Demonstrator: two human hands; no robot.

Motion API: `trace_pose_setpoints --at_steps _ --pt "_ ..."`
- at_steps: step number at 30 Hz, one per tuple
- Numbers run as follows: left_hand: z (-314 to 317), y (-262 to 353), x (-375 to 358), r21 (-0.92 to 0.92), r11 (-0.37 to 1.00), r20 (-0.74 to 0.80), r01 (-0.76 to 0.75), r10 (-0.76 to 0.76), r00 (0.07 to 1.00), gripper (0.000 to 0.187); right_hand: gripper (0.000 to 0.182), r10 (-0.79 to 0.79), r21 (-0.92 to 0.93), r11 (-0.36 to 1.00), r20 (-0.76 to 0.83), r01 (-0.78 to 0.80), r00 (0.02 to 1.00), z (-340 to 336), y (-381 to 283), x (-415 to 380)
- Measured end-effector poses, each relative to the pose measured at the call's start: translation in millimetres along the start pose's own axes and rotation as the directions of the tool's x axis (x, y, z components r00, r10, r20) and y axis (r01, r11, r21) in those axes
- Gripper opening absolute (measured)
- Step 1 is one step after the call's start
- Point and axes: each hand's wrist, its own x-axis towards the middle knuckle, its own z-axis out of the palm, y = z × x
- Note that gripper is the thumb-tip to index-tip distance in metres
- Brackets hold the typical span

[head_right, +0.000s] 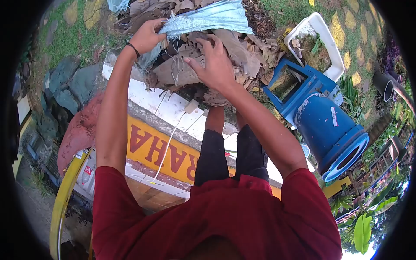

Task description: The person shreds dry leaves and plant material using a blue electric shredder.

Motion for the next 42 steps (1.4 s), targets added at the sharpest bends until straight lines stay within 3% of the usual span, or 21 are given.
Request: trace_pose_setpoints --at_steps 3,5,10,12,13,14,15,17,18,20,23,25,28,30,32,34,36,38,40,41,42 --pt "4 -8 8 -0.156 0.988 0.007 -0.019 0.021 1.000 0.045 0.082 -0.182 -0.130 0.974 0.039 0.186 0.982 34 9 39" --pt "3 -9 9 -0.199 0.980 0.032 -0.024 0.031 0.999 0.046 0.098 0.021 -0.409 0.903 0.349 0.132 0.937 59 18 67" --pt "-9 6 2 -0.489 0.872 0.018 0.016 -0.008 1.000 0.039 0.095 -0.001 -0.311 0.924 0.579 0.222 0.815 128 54 100" --pt "-10 27 7 -0.558 0.827 -0.022 0.071 -0.100 0.995 0.030 0.082 -0.348 -0.663 0.598 0.291 0.450 0.891 153 86 90" --pt "-12 20 7 -0.577 0.812 0.005 0.086 -0.102 0.995 0.041 0.068 -0.345 -0.728 0.362 0.476 0.582 0.809 146 94 87" --pt "-13 14 7 -0.597 0.796 0.027 0.100 -0.105 0.994 0.053 0.064 -0.208 -0.619 0.524 0.572 0.585 0.793 136 103 76" --pt "-12 12 6 -0.606 0.793 0.009 0.063 -0.073 0.997 0.046 0.060 -0.083 -0.504 0.678 0.671 0.536 0.737 131 123 61" --pt "-6 11 8 -0.587 0.810 -0.051 0.013 -0.054 0.997 0.044 0.058 -0.261 -0.589 0.334 0.692 0.736 0.673 157 223 6" --pt "-6 10 9 -0.556 0.831 -0.117 -0.038 -0.033 0.993 0.043 0.060 -0.304 -0.513 0.605 0.558 0.609 0.772 168 274 -26" --pt "-3 5 15 -0.574 0.816 -0.167 -0.067 -0.037 0.985 0.037 0.063 -0.280 -0.368 0.816 0.423 0.446 0.862 149 297 -67" --pt "4 -12 28 -0.597 0.793 -0.269 -0.122 -0.054 0.961 0.031 0.068 -0.111 -0.476 0.764 0.567 0.434 0.817 69 227 -89" --pt "8 -23 33 -0.629 0.761 -0.298 -0.161 -0.045 0.953 0.031 0.072 -0.021 -0.336 0.897 0.615 0.287 0.788 39 154 -71" --pt "8 -25 33 -0.685 0.709 -0.299 -0.168 -0.062 0.952 0.030 0.081 -0.186 -0.193 0.919 0.558 0.344 0.809 26 73 -28" --pt "10 -32 35 -0.674 0.691 -0.306 -0.261 0.061 0.950 0.029 0.076 -0.407 -0.253 0.808 0.415 0.533 0.814 52 55 15" --pt "13 -20 27 -0.642 0.732 -0.329 -0.227 0.005 0.944 0.028 0.074 -0.552 -0.335 0.685 0.340 0.647 0.761 85 41 68" --pt "15 -10 17 -0.703 0.675 -0.307 -0.225 -0.002 0.952 0.028 0.075 -0.457 -0.512 0.601 0.410 0.614 0.789 119 38 115" --pt "20 2 10 -0.787 0.586 -0.276 -0.194 -0.052 0.960 0.028 0.078 -0.401 -0.494 0.632 0.452 0.597 0.797 152 64 137" --pt "16 -3 8 -0.687 0.616 -0.426 -0.385 0.087 0.901 0.030 0.082 -0.358 -0.482 0.645 0.496 0.593 0.792 176 84 130" --pt "18 -17 8 -0.673 0.681 -0.440 -0.287 -0.057 0.896 0.030 0.079 -0.480 -0.543 0.601 0.341 0.586 0.809 179 104 91" --pt "22 -29 7 -0.740 0.628 -0.395 -0.241 -0.115 0.912 0.030 0.082 -0.295 -0.432 0.721 0.516 0.542 0.804 170 106 74" --pt "25 -34 5 -0.796 0.571 -0.350 -0.201 -0.163 0.923 0.030 0.084 -0.228 -0.443 0.648 0.663 0.620 0.713 166 112 65"
